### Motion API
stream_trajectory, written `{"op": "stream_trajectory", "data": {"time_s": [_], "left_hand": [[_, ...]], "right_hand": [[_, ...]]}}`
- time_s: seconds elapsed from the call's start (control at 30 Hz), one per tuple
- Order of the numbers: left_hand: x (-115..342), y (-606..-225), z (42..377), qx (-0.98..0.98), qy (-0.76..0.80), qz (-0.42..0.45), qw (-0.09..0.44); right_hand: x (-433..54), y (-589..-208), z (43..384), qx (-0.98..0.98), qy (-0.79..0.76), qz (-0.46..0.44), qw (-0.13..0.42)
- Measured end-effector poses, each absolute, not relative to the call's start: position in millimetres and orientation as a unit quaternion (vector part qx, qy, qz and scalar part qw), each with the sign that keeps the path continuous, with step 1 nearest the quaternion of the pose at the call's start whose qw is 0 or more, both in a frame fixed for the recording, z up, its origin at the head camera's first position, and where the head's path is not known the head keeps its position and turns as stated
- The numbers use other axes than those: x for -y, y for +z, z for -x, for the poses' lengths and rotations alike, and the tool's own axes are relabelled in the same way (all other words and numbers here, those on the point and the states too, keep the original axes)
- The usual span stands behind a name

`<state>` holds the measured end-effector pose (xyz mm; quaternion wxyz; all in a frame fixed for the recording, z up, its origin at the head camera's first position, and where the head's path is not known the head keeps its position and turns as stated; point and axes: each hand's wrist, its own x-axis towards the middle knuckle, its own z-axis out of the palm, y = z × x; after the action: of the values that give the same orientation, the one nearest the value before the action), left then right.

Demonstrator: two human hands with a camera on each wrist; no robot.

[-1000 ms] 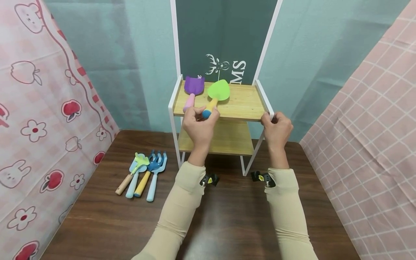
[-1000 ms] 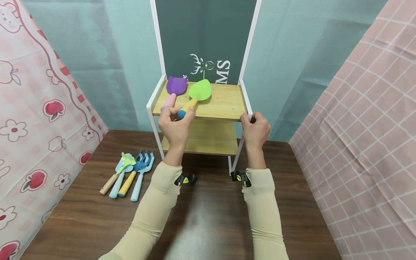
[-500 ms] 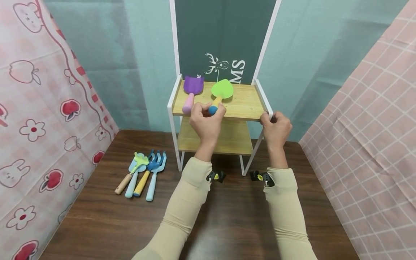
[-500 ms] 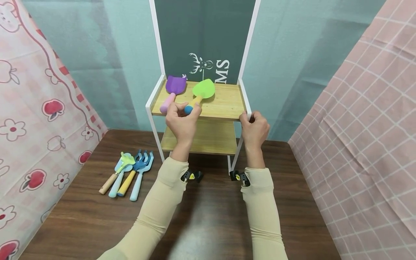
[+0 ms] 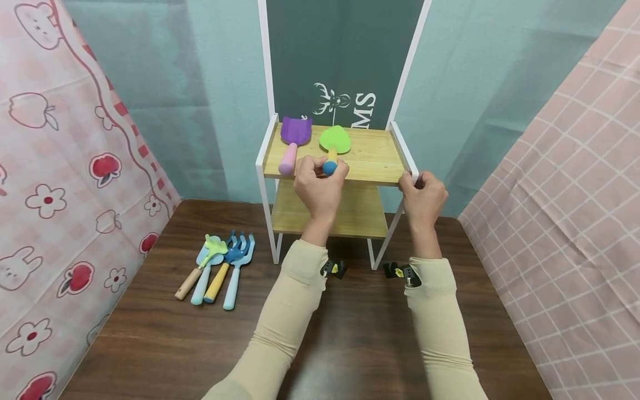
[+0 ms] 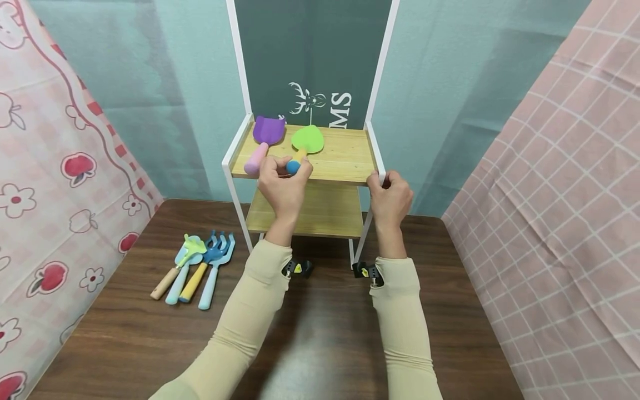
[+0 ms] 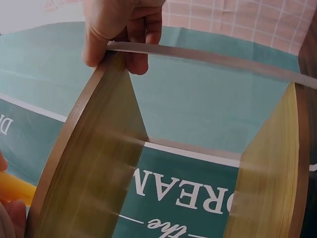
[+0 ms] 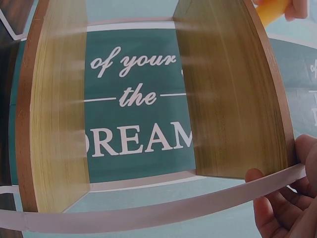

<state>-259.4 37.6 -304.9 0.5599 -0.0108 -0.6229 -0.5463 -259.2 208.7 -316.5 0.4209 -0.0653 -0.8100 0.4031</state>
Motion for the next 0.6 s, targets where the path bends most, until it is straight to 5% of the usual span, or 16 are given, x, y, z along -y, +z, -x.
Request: {"op": "stream_trajectory", "data": {"time_s": [0.6], "left_hand": [[-31.8,-296.2,240.7,0.657,-0.642,0.046,0.393]], "right_hand": [[-208.2,-316.2,260.8,0.804,0.409,0.06,0.428]]}}
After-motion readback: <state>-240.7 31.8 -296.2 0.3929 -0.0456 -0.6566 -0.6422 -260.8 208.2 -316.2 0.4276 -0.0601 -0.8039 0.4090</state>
